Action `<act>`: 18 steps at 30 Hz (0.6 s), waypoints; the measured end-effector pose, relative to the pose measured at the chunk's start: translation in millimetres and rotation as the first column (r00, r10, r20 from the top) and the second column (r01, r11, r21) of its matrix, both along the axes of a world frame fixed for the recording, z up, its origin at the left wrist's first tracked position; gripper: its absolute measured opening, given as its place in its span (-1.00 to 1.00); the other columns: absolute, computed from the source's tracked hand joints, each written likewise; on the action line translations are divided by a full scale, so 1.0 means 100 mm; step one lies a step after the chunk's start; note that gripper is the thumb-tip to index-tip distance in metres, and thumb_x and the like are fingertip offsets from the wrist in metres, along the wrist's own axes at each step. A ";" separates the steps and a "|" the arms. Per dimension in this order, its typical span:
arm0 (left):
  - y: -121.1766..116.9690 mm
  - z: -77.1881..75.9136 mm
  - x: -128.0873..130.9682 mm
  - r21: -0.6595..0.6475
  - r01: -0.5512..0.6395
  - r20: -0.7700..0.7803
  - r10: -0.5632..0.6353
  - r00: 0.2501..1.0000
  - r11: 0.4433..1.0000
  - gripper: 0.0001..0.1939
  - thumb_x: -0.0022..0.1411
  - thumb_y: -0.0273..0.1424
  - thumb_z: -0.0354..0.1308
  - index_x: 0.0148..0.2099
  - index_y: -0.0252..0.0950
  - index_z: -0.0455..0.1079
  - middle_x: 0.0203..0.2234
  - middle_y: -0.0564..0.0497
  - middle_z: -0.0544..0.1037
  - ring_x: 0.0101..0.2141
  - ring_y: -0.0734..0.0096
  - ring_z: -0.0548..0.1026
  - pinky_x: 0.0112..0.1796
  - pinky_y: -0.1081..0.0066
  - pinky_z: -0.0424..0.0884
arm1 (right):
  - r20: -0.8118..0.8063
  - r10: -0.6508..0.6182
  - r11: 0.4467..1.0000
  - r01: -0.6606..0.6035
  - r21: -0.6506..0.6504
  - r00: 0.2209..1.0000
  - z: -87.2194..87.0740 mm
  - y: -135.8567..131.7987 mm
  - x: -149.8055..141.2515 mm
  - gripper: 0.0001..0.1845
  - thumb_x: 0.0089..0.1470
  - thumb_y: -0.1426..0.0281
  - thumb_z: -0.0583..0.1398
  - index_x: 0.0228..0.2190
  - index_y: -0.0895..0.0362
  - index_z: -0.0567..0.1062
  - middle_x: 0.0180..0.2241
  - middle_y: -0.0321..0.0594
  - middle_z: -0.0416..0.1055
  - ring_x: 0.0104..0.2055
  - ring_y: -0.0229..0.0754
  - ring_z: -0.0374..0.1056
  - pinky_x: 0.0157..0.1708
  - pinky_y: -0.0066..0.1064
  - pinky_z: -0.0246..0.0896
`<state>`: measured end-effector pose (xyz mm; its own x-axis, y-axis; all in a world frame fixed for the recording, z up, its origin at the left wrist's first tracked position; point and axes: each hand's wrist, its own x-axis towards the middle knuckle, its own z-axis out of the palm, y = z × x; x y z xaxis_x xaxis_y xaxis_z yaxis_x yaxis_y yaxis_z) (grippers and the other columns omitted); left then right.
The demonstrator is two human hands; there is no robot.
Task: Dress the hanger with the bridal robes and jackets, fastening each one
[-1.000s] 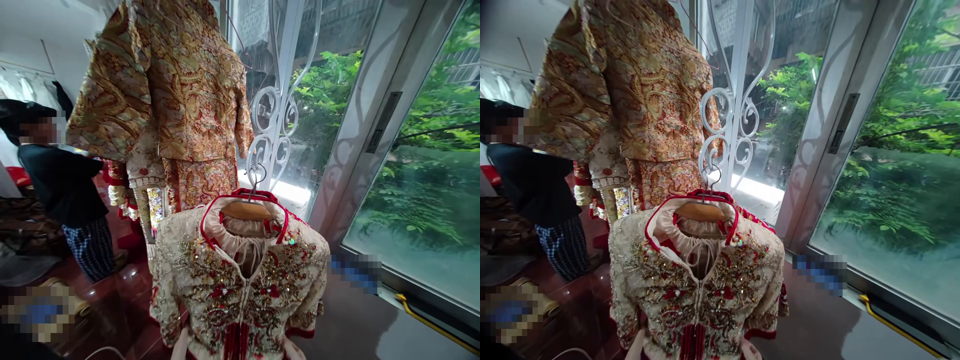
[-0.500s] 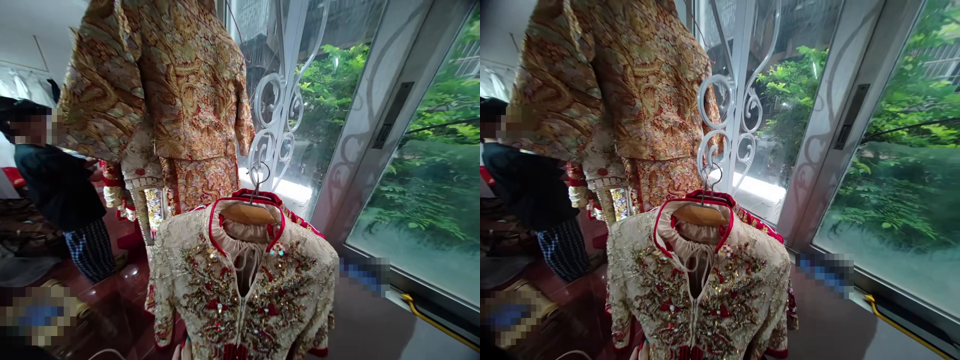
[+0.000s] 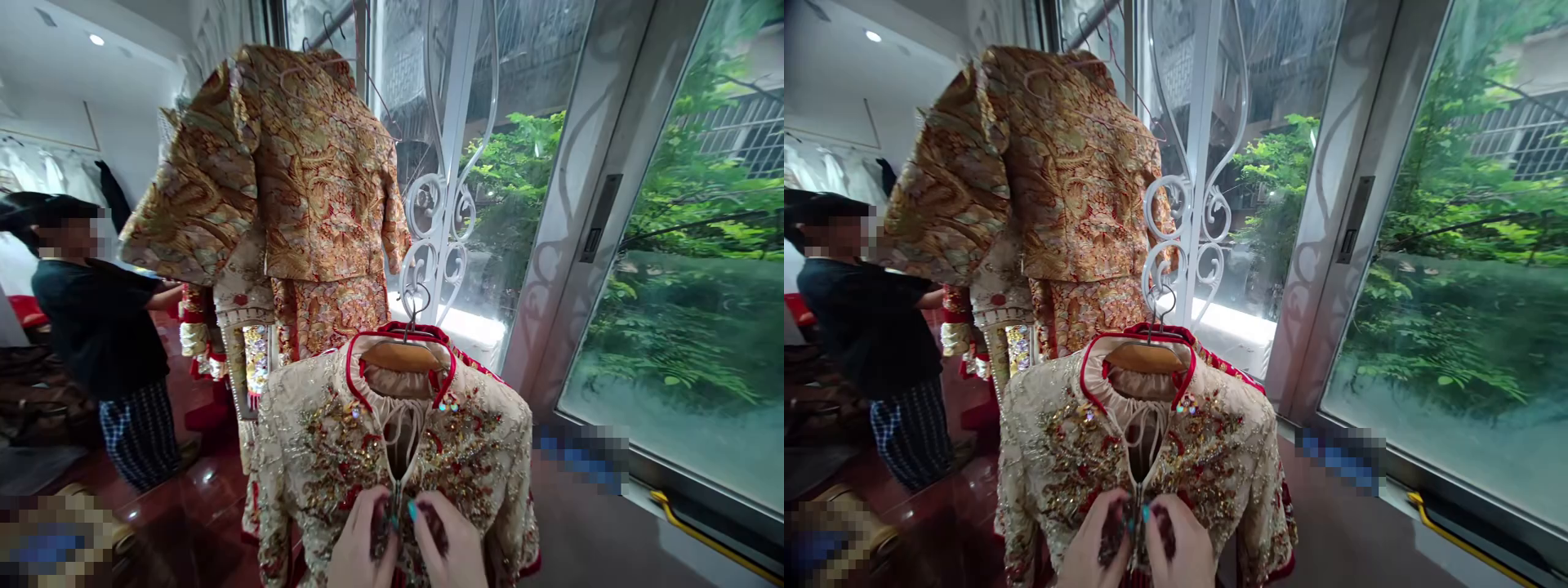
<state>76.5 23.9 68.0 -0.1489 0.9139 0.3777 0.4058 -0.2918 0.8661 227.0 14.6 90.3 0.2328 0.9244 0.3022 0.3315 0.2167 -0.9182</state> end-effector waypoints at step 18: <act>0.06 0.04 -0.03 -0.168 0.177 -0.143 -0.202 0.969 0.970 -0.62 0.12 -0.36 0.06 0.01 -0.23 0.39 -0.03 -0.21 0.56 -0.04 0.17 0.54 -0.06 0.33 0.44 | 0.178 -0.123 0.991 0.131 -0.036 0.976 0.27 0.27 -0.40 -0.85 0.02 0.40 0.08 -0.54 0.07 0.37 -0.53 -0.19 0.43 -0.47 -0.10 0.34 -0.40 -0.37 0.13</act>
<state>73.2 30.2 72.4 0.0829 0.9681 0.2365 0.4910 -0.2462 0.8357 187.2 41.8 117.8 0.2965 0.9050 0.3052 0.5100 0.1201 -0.8517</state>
